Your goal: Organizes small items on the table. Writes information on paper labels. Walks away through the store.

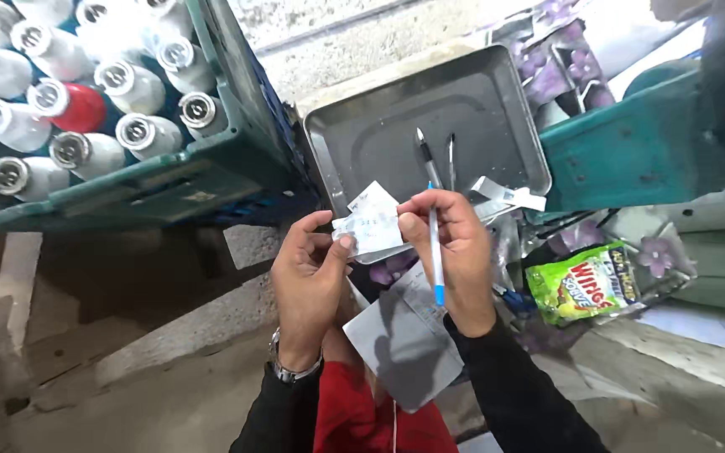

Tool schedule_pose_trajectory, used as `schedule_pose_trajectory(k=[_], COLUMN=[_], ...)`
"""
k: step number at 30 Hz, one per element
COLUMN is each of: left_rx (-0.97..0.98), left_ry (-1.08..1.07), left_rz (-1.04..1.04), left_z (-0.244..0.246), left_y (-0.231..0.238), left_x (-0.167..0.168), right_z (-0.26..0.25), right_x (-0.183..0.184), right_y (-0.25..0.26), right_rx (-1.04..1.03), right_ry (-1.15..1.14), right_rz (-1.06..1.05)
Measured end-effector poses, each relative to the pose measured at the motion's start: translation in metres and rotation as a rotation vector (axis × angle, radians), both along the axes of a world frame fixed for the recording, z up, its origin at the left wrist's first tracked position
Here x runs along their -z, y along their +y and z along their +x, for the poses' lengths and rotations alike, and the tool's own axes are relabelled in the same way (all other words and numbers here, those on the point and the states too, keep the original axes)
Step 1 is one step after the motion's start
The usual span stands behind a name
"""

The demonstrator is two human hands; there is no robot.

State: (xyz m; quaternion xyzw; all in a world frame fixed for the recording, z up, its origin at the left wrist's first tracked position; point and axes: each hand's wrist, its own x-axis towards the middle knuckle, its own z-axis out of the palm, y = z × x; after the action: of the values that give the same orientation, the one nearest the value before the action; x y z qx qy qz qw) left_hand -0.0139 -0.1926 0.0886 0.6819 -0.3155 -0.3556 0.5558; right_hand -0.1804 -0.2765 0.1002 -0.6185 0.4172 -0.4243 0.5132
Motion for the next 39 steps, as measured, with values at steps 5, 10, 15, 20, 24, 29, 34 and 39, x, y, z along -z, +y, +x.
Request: schedule_pose_trajectory(k=[5, 10, 15, 20, 24, 29, 34, 39], left_rx=[-0.061, -0.093, -0.124, -0.098, 0.011, 0.055, 0.225, 0.227], left_ry=[-0.176, -0.417, -0.621, -0.724, -0.741, -0.764, -0.906, -0.987], left_rz=[-0.008, 0.014, 0.017, -0.2, -0.218, -0.232, -0.137, -0.124], left_z=[0.007, 0.01, 0.01, -0.002, -0.023, -0.047, -0.049, -0.049], left_y=[-0.04, -0.086, -0.085, -0.035, -0.007, -0.003, -0.007, -0.009], left_x=[0.007, 0.022, 0.029, 0.043, 0.047, 0.058, 0.069, 0.081], right_z=[-0.008, -0.012, -0.015, -0.017, -0.011, 0.001, 0.001, 0.002], right_x=[0.013, 0.027, 0.034, 0.033, 0.03, 0.035, 0.04, 0.026], right_y=[-0.005, 0.003, 0.003, -0.007, -0.014, -0.021, -0.019, -0.049], right_rx=[0.111, 0.145, 0.109, 0.119, 0.133, 0.109, 0.095, -0.096], right_ry=[-0.074, -0.125, -0.186, -0.167, -0.066, -0.051, 0.008, 0.322], right_rz=[-0.039, 0.058, 0.056, -0.007, -0.055, -0.066, -0.077, -0.413])
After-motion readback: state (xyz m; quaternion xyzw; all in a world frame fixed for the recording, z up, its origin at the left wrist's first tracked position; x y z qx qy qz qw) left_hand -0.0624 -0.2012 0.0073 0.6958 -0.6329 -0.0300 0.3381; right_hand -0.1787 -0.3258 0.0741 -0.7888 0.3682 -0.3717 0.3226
